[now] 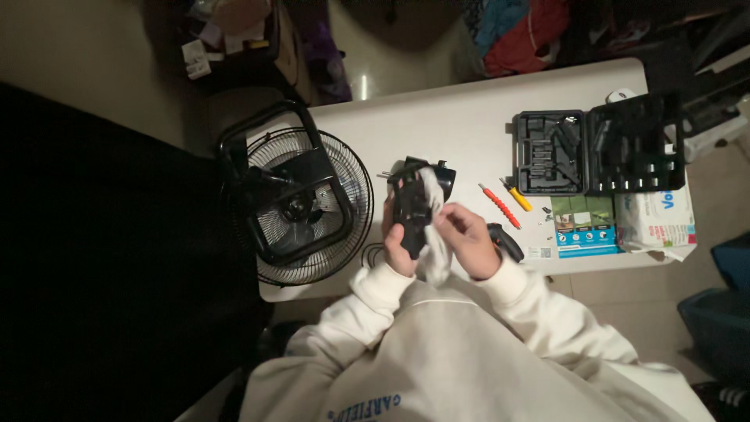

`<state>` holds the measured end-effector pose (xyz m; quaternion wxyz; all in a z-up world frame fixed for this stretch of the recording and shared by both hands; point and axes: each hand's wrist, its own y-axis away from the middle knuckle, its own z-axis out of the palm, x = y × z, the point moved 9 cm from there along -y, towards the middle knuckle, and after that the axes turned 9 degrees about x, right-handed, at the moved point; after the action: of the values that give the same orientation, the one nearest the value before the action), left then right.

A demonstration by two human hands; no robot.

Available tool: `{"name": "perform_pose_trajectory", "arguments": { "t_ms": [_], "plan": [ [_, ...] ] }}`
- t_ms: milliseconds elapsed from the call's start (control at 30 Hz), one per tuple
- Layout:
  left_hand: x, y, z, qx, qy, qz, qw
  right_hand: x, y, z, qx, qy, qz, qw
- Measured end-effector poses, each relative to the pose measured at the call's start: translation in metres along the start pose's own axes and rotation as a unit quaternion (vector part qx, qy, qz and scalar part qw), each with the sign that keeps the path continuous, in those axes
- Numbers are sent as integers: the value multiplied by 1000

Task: The person disassembles a black electric fan motor housing using a cordless electric screwdriver, removes the outer casing, wipes the internal components with a cloth, and then reassembles the housing by fastening screws.

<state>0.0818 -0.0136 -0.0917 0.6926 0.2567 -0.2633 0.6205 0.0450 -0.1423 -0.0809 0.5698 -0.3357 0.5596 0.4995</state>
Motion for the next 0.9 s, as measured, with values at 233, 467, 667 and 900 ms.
{"name": "perform_pose_trajectory", "arguments": {
  "t_ms": [233,467,667,900],
  "plan": [
    [17,3,18,-46,-255,201,945,18,19,-9,61,-68,35,995],
    [45,22,56,-38,-431,361,826,-9,50,-5,3,109,-154,982],
    [9,-15,49,-31,285,-197,938,-18,38,-61,-8,40,-107,993],
    [-3,4,39,-70,9,-226,971,-92,21,-99,195,115,-204,952]
  ]
}}
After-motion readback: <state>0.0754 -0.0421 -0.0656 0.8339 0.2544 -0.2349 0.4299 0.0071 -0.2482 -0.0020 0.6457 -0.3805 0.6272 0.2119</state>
